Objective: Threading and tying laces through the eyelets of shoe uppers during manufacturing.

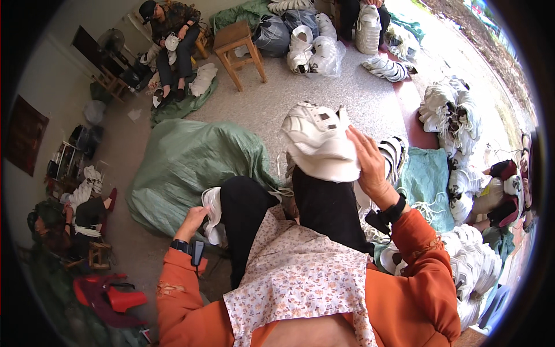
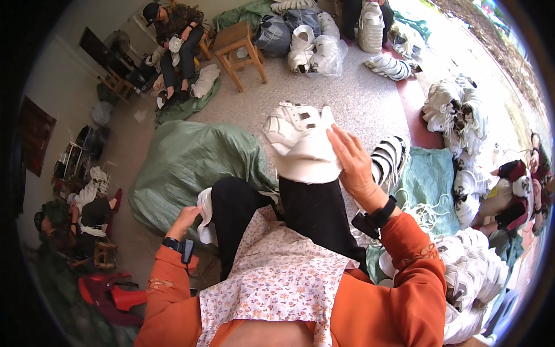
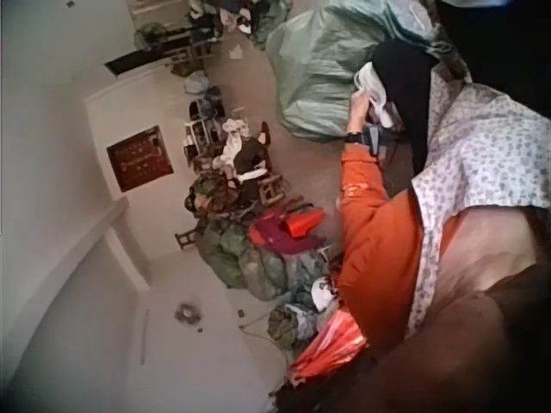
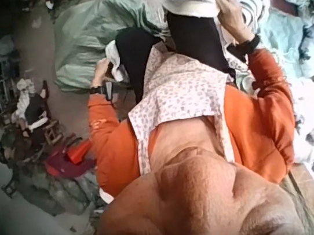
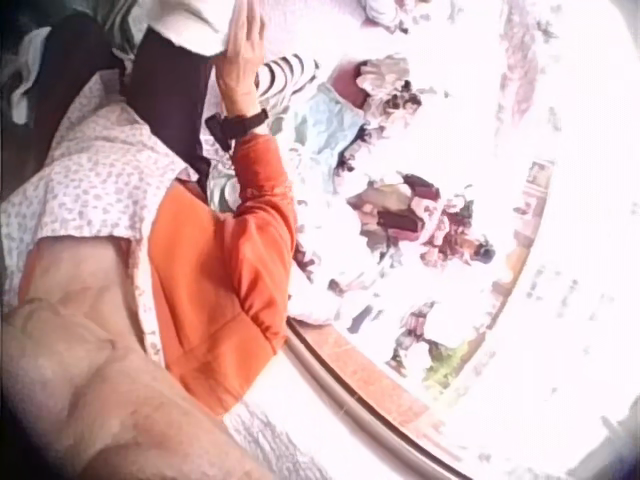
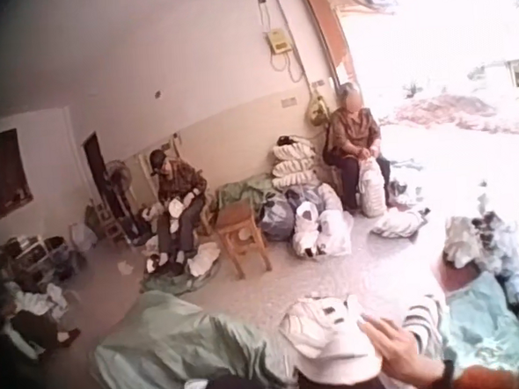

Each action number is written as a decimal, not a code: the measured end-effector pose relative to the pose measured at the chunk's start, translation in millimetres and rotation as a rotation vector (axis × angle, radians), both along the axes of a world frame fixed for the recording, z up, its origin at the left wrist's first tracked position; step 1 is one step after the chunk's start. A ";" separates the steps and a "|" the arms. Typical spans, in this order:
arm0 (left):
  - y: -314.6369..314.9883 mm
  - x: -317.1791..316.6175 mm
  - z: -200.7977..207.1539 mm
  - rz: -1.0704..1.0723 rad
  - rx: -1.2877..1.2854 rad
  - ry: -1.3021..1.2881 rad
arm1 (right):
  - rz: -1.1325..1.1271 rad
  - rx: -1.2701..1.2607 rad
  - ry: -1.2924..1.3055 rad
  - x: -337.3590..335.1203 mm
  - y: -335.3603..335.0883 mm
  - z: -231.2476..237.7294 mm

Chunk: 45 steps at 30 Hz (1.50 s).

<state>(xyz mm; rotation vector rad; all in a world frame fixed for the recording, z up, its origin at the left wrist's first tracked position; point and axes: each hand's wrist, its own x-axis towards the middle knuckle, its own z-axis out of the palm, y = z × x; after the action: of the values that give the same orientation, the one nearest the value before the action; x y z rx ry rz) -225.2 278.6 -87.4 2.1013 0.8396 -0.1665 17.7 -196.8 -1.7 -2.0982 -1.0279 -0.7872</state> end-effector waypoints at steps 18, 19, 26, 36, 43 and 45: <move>-211.3 216.1 97.1 -0.295 -0.695 -0.306 | 0.261 -0.178 -0.055 -13.7 -0.6 -14.4; -213.6 214.6 95.1 -0.288 -0.593 -0.282 | 0.279 -0.182 -0.001 -13.4 -6.6 -13.6; -237.2 204.6 117.7 -0.520 -0.382 -0.498 | 0.289 0.369 0.676 2.4 -12.2 17.8; -244.1 218.0 93.8 -0.509 -0.336 -0.470 | 0.333 0.209 1.004 48.6 39.3 1.1; -243.3 201.3 84.6 -0.544 -0.560 -0.634 | 0.488 0.589 1.213 10.6 26.9 -9.3; -243.1 199.0 80.7 -0.499 -0.630 -0.611 | 0.441 0.667 1.252 6.8 34.7 -11.9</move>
<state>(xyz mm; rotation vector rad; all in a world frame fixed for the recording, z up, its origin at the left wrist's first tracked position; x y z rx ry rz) -26.2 35.5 -6.7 1.5710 -0.1133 -0.0335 24.5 -162.1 -13.6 -1.2638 -0.3697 0.3961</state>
